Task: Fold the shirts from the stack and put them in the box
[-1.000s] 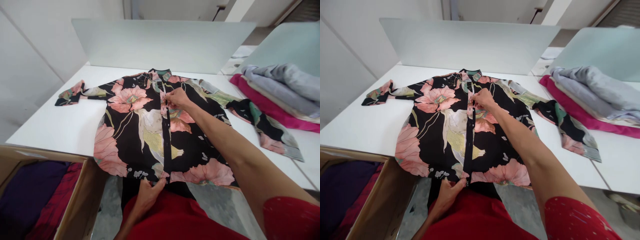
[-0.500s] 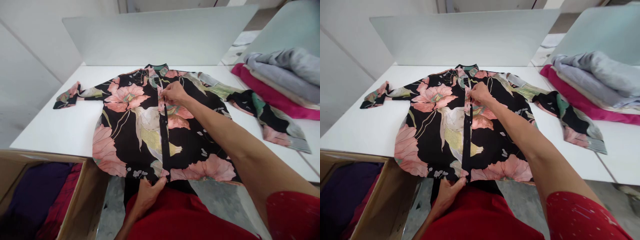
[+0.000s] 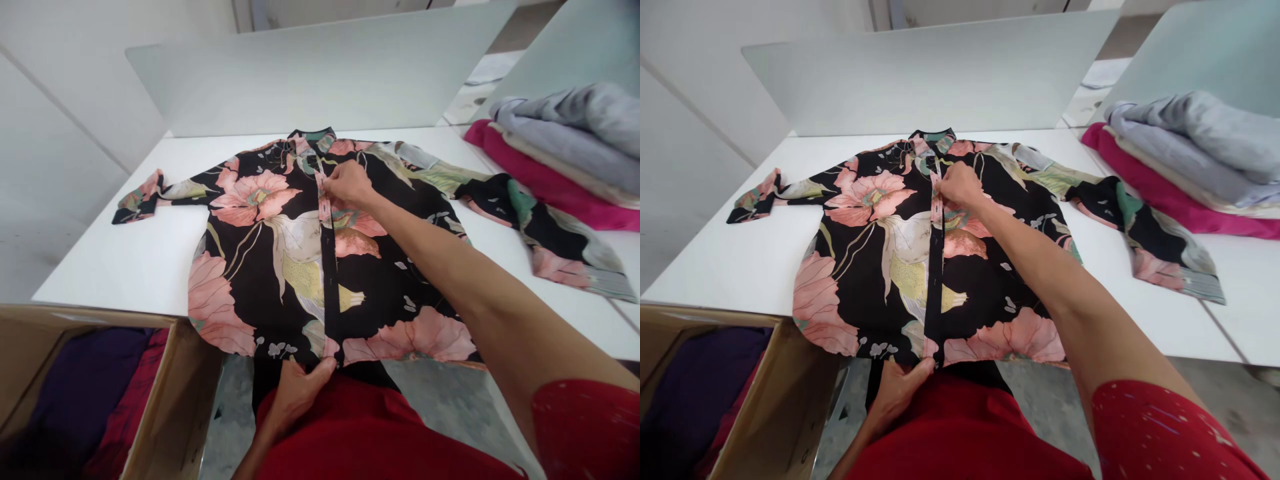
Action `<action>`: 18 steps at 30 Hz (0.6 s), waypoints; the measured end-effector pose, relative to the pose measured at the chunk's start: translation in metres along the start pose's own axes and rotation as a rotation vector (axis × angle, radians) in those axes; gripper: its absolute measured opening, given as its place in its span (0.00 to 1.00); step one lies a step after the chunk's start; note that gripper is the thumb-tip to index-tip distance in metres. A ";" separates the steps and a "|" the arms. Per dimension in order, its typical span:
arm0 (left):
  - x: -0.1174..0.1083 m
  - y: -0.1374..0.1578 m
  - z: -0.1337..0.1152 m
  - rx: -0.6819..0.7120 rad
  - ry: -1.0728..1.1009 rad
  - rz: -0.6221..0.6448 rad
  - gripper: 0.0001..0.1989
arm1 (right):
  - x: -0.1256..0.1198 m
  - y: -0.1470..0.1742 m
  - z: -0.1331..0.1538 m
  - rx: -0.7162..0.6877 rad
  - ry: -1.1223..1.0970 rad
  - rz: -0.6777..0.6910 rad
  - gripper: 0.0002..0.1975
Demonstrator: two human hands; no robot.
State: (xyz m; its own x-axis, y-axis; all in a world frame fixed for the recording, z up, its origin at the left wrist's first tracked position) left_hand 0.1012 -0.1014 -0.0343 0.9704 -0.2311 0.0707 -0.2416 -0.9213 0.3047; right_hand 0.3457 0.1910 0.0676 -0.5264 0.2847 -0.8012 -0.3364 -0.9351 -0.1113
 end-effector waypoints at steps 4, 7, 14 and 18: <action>0.000 -0.005 -0.003 -0.014 -0.004 0.008 0.11 | 0.005 0.007 -0.002 0.009 0.149 0.012 0.05; -0.001 -0.007 0.000 0.005 -0.030 0.021 0.10 | 0.008 0.009 -0.001 -0.009 0.197 0.007 0.08; -0.006 -0.006 0.004 -0.012 -0.020 0.074 0.15 | 0.002 0.020 0.007 -0.089 0.282 -0.026 0.20; -0.017 0.003 0.006 -0.125 -0.241 0.213 0.13 | 0.003 0.028 0.012 -0.189 0.414 -0.001 0.21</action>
State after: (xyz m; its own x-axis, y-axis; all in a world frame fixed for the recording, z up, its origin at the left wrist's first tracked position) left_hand 0.0840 -0.1021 -0.0402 0.8654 -0.4952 -0.0766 -0.4217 -0.8022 0.4226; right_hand 0.3256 0.1681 0.0690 -0.1565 0.2128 -0.9645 -0.1677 -0.9681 -0.1864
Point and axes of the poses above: each hand's wrist, its own y-axis away from the middle knuckle, its own x-axis out of the palm, z = x × y, the point moved 4 cm from there along -y, towards the middle knuckle, and after that the axes turned 1 degree about z, right-handed, at the moved point
